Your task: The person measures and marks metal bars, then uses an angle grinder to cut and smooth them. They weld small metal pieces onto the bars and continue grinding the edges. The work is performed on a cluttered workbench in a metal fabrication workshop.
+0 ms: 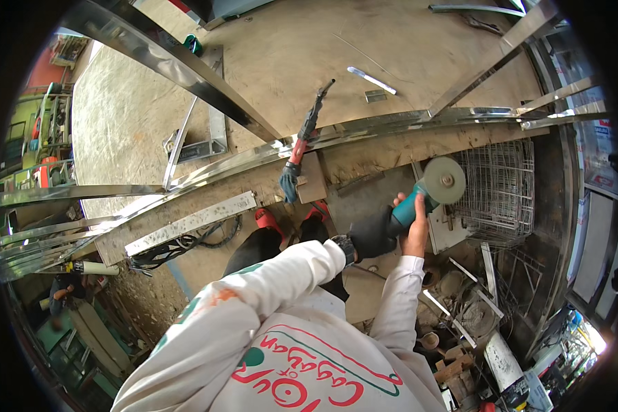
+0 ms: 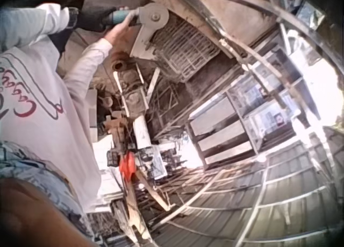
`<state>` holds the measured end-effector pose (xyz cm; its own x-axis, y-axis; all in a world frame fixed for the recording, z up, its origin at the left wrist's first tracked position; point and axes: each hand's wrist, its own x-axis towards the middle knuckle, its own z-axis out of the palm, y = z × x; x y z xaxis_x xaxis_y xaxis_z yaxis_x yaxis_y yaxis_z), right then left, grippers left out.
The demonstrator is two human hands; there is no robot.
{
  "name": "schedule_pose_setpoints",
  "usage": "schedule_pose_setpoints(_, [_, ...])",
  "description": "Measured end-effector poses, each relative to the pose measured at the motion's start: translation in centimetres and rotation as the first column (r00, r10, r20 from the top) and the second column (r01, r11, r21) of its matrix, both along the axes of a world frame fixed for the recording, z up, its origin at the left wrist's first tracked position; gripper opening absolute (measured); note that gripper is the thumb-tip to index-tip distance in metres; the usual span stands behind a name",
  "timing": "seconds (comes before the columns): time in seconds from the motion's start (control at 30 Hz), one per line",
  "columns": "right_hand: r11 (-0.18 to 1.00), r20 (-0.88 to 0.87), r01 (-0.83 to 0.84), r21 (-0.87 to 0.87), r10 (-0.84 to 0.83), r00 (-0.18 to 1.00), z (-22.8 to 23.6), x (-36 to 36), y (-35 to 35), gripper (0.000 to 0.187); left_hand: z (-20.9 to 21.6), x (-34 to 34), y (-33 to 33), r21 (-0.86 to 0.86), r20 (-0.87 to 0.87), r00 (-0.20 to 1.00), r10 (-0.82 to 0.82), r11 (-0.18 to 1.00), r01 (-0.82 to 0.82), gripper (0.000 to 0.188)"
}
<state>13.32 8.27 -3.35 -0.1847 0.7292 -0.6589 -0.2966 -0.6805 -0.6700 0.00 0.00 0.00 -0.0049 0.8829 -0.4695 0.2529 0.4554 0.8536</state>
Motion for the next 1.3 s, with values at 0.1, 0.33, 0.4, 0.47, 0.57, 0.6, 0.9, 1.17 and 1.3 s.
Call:
schedule_pose_setpoints(0.1, [0.999,0.554,0.0,0.041,-0.023,0.832,-2.3,-3.0,0.1,0.062,-2.4,-0.6,1.8,0.088,-0.256,0.967,-0.005,0.996,0.029,0.047])
schedule_pose_setpoints(0.33, [0.979,0.56,0.193,-0.061,-0.127,0.819,-10.9,-3.1,-2.4,0.054,0.5,-5.0,-7.7,0.224,0.079,0.993,-0.087,0.972,0.068,0.055])
schedule_pose_setpoints(0.4, [0.969,0.663,0.207,-0.133,-0.069,0.746,-11.1,-4.6,-3.1,0.055,1.6,-8.9,-11.9,0.237,0.035,0.943,-0.33,0.92,0.313,0.035])
schedule_pose_setpoints(0.47, [0.98,0.784,0.163,-0.116,-0.01,0.62,-13.2,-3.4,-3.9,0.06,3.3,-14.2,-16.1,0.056,0.074,0.984,-0.164,0.986,0.16,0.031])
schedule_pose_setpoints(0.57, [0.998,0.799,-0.026,-0.057,0.061,0.598,-12.6,-2.5,-4.3,0.061,3.8,-20.4,-20.1,0.088,-0.13,0.931,0.341,0.939,-0.332,0.026])
schedule_pose_setpoints(0.6, [0.999,0.803,-0.032,-0.023,0.038,0.594,-14.6,-1.1,-4.1,0.063,3.8,-23.4,-19.9,0.225,-0.199,0.825,0.528,0.844,-0.486,0.022])
schedule_pose_setpoints(0.9, [0.984,0.911,-0.172,0.039,0.035,0.411,-12.5,-3.6,-7.7,0.092,-0.6,-49.2,-12.6,0.168,-0.952,0.205,0.228,0.947,-0.274,0.061])
schedule_pose_setpoints(1.17, [0.968,0.944,-0.172,0.18,-0.121,0.307,-11.4,-3.6,-10.6,0.089,-1.0,-50.1,-12.7,0.589,-0.59,0.496,0.636,0.76,-0.275,0.033])
schedule_pose_setpoints(1.3, [0.84,0.872,-0.296,0.455,-0.353,0.338,-3.2,-6.4,-13.7,0.056,6.8,-43.6,-16.3,0.612,-0.54,0.574,0.615,0.755,-0.234,0.024])
